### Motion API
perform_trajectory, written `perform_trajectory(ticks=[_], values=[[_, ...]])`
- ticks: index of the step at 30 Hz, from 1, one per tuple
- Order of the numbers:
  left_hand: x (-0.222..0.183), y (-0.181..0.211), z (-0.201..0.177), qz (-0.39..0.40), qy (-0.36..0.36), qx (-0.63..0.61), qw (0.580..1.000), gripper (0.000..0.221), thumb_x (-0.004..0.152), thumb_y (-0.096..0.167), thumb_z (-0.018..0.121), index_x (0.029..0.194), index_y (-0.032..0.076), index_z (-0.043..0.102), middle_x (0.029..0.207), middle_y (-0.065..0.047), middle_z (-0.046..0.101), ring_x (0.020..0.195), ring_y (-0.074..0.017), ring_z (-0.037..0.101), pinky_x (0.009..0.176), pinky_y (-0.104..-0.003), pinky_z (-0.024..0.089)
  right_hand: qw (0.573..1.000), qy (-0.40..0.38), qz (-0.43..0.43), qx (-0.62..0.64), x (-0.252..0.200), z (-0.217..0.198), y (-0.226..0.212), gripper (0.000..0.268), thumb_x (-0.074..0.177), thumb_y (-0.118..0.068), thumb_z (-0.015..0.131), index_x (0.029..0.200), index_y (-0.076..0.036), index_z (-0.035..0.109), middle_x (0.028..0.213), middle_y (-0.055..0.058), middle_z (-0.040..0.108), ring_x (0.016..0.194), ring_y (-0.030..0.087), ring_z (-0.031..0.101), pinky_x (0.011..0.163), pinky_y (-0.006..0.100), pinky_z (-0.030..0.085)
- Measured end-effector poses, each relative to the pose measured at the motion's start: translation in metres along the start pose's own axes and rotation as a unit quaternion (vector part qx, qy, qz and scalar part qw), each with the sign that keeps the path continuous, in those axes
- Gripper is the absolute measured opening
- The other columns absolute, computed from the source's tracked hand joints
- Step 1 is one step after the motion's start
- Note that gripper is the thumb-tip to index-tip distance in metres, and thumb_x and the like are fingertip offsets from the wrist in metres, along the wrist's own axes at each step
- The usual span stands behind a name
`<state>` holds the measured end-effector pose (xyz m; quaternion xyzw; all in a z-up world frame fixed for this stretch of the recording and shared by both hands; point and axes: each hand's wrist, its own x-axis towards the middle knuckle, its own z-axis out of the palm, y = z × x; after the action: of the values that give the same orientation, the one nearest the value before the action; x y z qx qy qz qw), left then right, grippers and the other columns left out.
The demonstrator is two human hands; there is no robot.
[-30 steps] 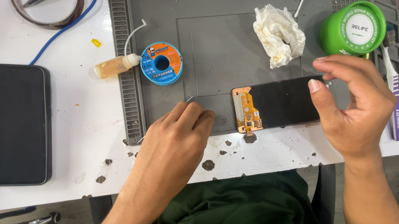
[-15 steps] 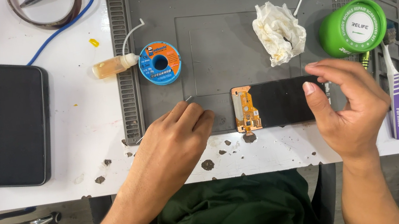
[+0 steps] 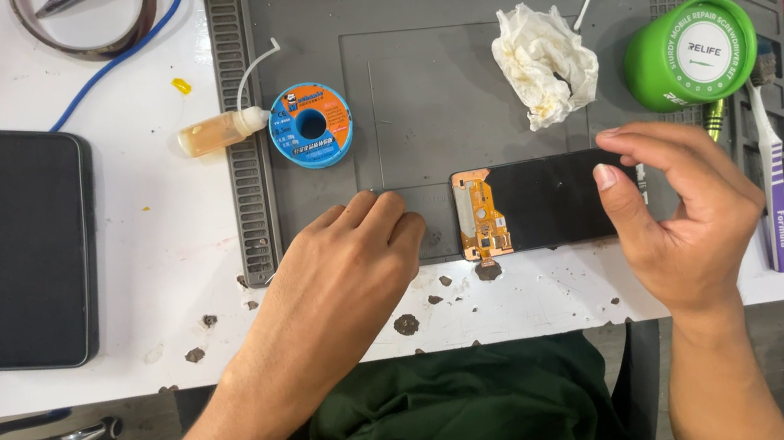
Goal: Soldering a flex cable onto a mobile phone screen component using a soldering iron and tweezers.
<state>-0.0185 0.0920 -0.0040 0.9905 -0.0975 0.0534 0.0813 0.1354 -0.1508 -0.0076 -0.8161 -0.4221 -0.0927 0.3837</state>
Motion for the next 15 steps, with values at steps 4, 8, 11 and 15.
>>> perform_trajectory(ticks=[4,8,11,15], values=[[0.0003,0.0015,0.0022,-0.004,-0.013,0.026,1.000,0.036,0.067,-0.022,0.059,0.076,0.012,0.054,0.083,-0.005,0.051,0.068,-0.0186,0.048,0.056,-0.033,0.046,1.000,0.000,0.001,-0.005,-0.0005,-0.0008,0.0018,0.014,0.106,0.005,0.069,0.113,0.017,0.071,0.111,0.031,0.071,0.104,0.039,0.069,0.087,0.041,0.059],[-0.0012,0.0033,0.0039,-0.008,-0.014,0.041,0.999,0.036,0.065,-0.021,0.059,0.076,0.013,0.053,0.081,-0.004,0.050,0.067,-0.0180,0.047,0.051,-0.032,0.045,1.000,0.001,0.002,-0.008,0.0003,-0.0021,0.0037,0.013,0.107,0.005,0.069,0.113,0.017,0.071,0.111,0.031,0.071,0.104,0.039,0.069,0.088,0.042,0.058],[-0.0029,0.0045,0.0062,-0.027,0.006,0.014,1.000,0.031,0.076,-0.018,0.058,0.076,0.012,0.051,0.079,-0.003,0.047,0.065,-0.0177,0.044,0.050,-0.033,0.043,1.000,0.004,0.001,-0.010,0.0005,-0.0024,0.0053,0.014,0.107,0.003,0.069,0.113,0.015,0.072,0.112,0.030,0.070,0.096,0.036,0.067,0.088,0.041,0.057],[-0.0028,0.0064,0.0082,-0.055,0.026,-0.023,0.998,0.023,0.100,0.004,0.063,0.079,0.010,0.056,0.079,-0.002,0.048,0.065,-0.0173,0.047,0.046,-0.034,0.043,1.000,0.003,0.001,0.000,0.0015,0.0001,0.0014,0.012,0.107,0.006,0.069,0.113,0.017,0.071,0.111,0.031,0.070,0.102,0.038,0.068,0.088,0.041,0.058]])
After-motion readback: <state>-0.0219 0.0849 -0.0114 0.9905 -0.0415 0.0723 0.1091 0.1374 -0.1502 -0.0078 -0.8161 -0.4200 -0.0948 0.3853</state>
